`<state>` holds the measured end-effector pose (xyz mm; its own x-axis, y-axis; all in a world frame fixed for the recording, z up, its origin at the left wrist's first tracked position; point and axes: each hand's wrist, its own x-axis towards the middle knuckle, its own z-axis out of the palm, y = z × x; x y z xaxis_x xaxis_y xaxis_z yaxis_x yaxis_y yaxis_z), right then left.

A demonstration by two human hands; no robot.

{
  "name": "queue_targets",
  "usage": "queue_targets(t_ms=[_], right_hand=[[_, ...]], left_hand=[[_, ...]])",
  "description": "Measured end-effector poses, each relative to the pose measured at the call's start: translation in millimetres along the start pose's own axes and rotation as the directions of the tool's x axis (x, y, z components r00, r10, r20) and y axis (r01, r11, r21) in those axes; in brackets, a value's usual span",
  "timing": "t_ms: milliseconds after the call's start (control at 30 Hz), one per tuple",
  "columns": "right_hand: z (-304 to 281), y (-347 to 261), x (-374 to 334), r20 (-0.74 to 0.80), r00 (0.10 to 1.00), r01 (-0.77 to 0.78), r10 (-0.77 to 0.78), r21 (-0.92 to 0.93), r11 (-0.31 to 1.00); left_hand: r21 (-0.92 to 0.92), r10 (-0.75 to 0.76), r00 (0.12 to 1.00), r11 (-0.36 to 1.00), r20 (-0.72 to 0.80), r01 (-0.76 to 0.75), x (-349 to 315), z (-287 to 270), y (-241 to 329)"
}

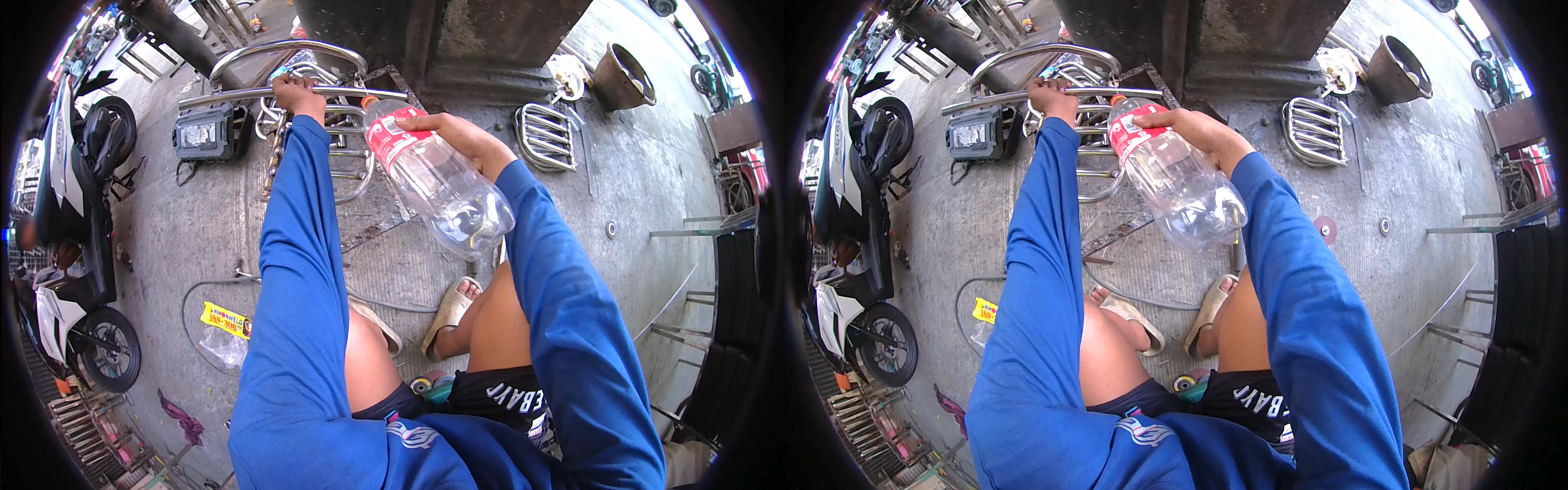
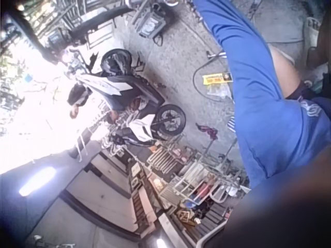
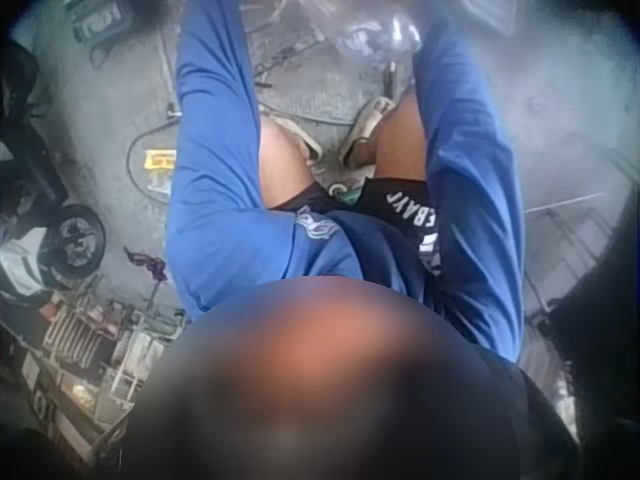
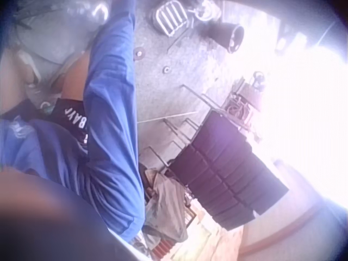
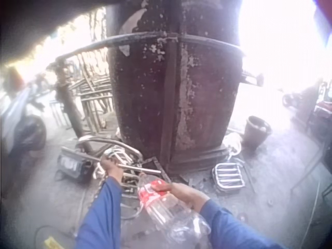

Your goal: The person welds a curved metal frame using a handheld welding torch, creating bright sparks. They reposition the frame several times to weld different joints. After welding, they pour water from a plastic bottle onto the hot metal to cool it.

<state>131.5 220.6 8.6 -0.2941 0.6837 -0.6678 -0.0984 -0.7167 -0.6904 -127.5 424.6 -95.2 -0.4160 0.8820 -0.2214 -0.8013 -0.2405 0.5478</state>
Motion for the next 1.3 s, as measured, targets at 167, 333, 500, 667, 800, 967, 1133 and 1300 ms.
queue_targets(t_ms=[167,333,500,667,800,967,1133,1300], right_hand=[[3.1,-1.6,-0.5,-0.091,0.996,0.000,-0.006,-0.064,0.998],[2.2,-4.3,-7.2,-0.074,0.996,0.037,-0.042,-0.061,0.997],[-0.2,-0.4,0.8,-0.070,0.997,0.029,-0.033,-0.062,0.998],[-4.6,2.1,6.8,-0.036,0.999,-0.012,0.012,-0.018,1.000],[-2.5,0.3,2.2,-0.047,0.999,0.005,-0.007,-0.051,0.999],[-0.9,-0.3,-0.5,-0.045,0.999,-0.004,0.003,-0.031,1.000],[-8.1,2.3,7.0,-0.038,0.999,-0.002,-0.001,-0.072,0.997],[-9.8,4.7,10.9,-0.083,0.996,0.013,-0.025,-0.139,0.990]], left_hand=[[0.013,0.008,0.999,1.000,-0.044,-0.007,-1.9,3.0,0.5],[0.029,0.017,1.000,0.999,-0.008,-0.017,-4.1,2.5,1.1],[0.039,0.029,0.999,0.999,-0.035,-0.028,0.5,0.2,-1.4],[0.019,-0.004,1.000,1.000,-0.029,0.005,5.7,-0.8,-1.4],[0.025,0.017,1.000,1.000,0.000,-0.017,3.9,-1.1,-0.8],[0.038,0.019,1.000,0.999,-0.003,-0.019,1.8,-0.1,-1.0],[0.025,0.035,0.999,0.999,-0.011,-0.035,3.2,0.7,-2.1],[0.010,0.010,1.000,1.000,-0.012,-0.010,1.6,0.9,-1.1]])
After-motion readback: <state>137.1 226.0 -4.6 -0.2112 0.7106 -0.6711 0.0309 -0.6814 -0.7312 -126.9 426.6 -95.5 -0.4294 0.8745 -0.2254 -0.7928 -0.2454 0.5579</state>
